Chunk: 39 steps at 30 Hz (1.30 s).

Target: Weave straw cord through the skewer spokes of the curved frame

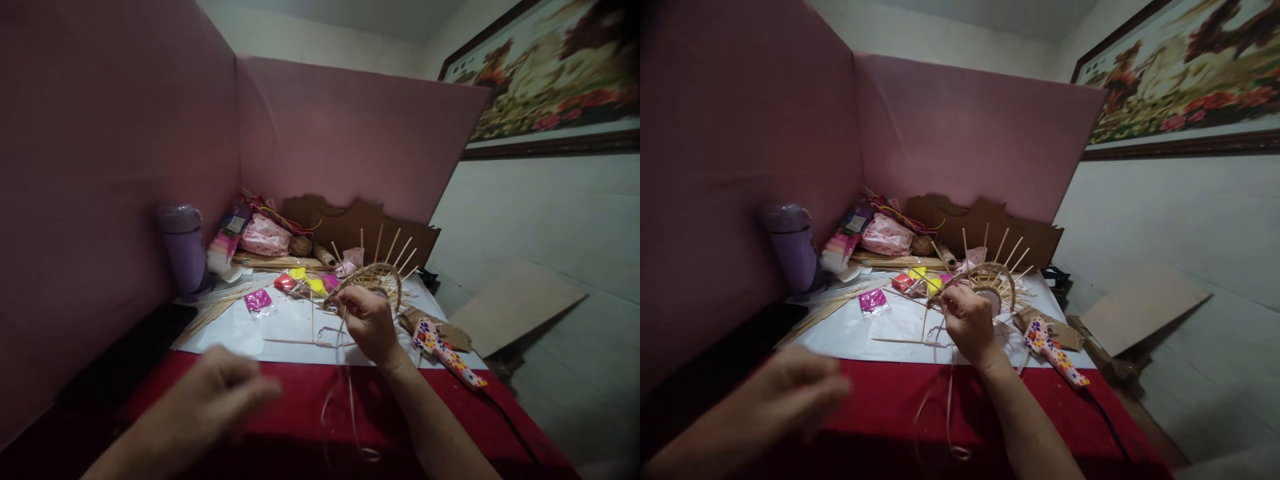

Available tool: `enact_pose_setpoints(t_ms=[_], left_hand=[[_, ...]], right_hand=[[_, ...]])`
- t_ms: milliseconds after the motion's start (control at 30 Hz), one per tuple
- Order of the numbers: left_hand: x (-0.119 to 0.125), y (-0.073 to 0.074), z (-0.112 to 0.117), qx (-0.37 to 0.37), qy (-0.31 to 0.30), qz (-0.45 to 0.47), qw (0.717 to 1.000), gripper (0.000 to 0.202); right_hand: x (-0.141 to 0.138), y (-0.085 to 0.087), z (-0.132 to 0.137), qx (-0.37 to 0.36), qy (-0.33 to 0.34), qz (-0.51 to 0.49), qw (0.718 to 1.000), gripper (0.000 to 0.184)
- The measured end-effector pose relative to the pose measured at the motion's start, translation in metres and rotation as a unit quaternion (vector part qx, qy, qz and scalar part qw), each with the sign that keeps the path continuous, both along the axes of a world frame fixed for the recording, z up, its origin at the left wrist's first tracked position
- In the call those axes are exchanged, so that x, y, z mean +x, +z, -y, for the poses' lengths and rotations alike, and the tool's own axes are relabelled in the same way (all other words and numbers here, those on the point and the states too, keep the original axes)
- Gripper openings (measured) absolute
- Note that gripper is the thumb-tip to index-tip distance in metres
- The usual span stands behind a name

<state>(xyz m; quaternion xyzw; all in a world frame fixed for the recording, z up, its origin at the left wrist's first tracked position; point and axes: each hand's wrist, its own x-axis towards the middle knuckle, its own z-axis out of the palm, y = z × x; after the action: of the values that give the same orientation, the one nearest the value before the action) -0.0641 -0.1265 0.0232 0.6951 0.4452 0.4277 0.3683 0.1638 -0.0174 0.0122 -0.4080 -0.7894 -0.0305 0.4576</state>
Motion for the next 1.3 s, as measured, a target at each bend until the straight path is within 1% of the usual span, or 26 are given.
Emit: enact_pose_setpoints(t_ms=[33,67,133,200,233,267,300,367,467,533,600,733,833,900,1000,1133,1200,1300], left_hand=[[-0.004,0.002,-0.017,-0.012,0.027,0.007,1.000,0.041],[-0.004,0.003,-0.033,-0.008,0.079,0.033,0.996,0.035],[0.007,0.003,-0.058,0.008,0.084,0.073,0.994,0.023],[0.027,0.000,-0.072,0.054,0.064,0.094,0.992,0.029],[0.038,-0.001,-0.075,0.066,0.044,0.098,0.992,0.028],[0.047,-0.002,-0.075,0.079,0.015,0.116,0.990,0.026],[0.056,-0.002,-0.075,0.088,0.000,0.145,0.986,0.025],[0.070,-0.001,-0.071,0.093,-0.003,0.218,0.971,0.023],[0.082,0.005,-0.069,0.101,0.008,0.313,0.944,0.023],[0.087,0.012,-0.070,0.120,0.015,0.348,0.930,0.023],[0.090,0.022,-0.074,0.153,0.032,0.370,0.916,0.020],[0.093,0.048,-0.083,0.237,0.064,0.384,0.890,0.014],[0.093,0.072,-0.088,0.304,0.096,0.345,0.883,0.015],[0.092,0.088,-0.090,0.352,0.120,0.291,0.882,0.016],[0.093,0.110,-0.090,0.402,0.132,0.219,0.879,0.017],[0.096,0.134,-0.083,0.472,0.149,0.117,0.861,0.016],[0.097,0.143,-0.078,0.484,0.155,0.064,0.859,0.018],[0.095,0.158,-0.071,0.480,0.180,-0.009,0.858,0.021]], right_hand=[[0.000,0.002,0.002,0.003,-0.002,-0.002,1.000,0.016],[-0.001,0.005,0.004,0.006,-0.005,-0.003,1.000,0.016],[-0.002,0.012,0.011,0.008,-0.008,-0.008,1.000,0.016],[-0.006,0.019,0.019,0.005,-0.008,-0.014,1.000,0.016],[-0.008,0.023,0.023,0.003,-0.007,-0.019,1.000,0.016],[-0.010,0.026,0.027,0.001,-0.006,-0.025,1.000,0.016],[-0.013,0.029,0.030,-0.002,-0.003,-0.032,0.999,0.016],[-0.017,0.036,0.036,-0.004,0.001,-0.052,0.999,0.017],[-0.024,0.047,0.041,-0.001,-0.009,-0.074,0.997,0.018],[-0.029,0.057,0.042,0.009,-0.018,-0.078,0.997,0.018],[-0.034,0.067,0.042,0.022,-0.017,-0.082,0.996,0.018],[-0.042,0.088,0.038,0.046,0.025,-0.114,0.992,0.016],[-0.045,0.102,0.034,0.045,0.073,-0.187,0.979,0.014],[-0.045,0.111,0.033,0.027,0.111,-0.259,0.959,0.013],[-0.043,0.125,0.039,-0.008,0.156,-0.348,0.924,0.016],[-0.035,0.141,0.055,-0.087,0.187,-0.424,0.882,0.023],[-0.029,0.147,0.065,-0.129,0.209,-0.460,0.854,0.021],[-0.016,0.150,0.081,-0.213,0.259,-0.497,0.800,0.017]])
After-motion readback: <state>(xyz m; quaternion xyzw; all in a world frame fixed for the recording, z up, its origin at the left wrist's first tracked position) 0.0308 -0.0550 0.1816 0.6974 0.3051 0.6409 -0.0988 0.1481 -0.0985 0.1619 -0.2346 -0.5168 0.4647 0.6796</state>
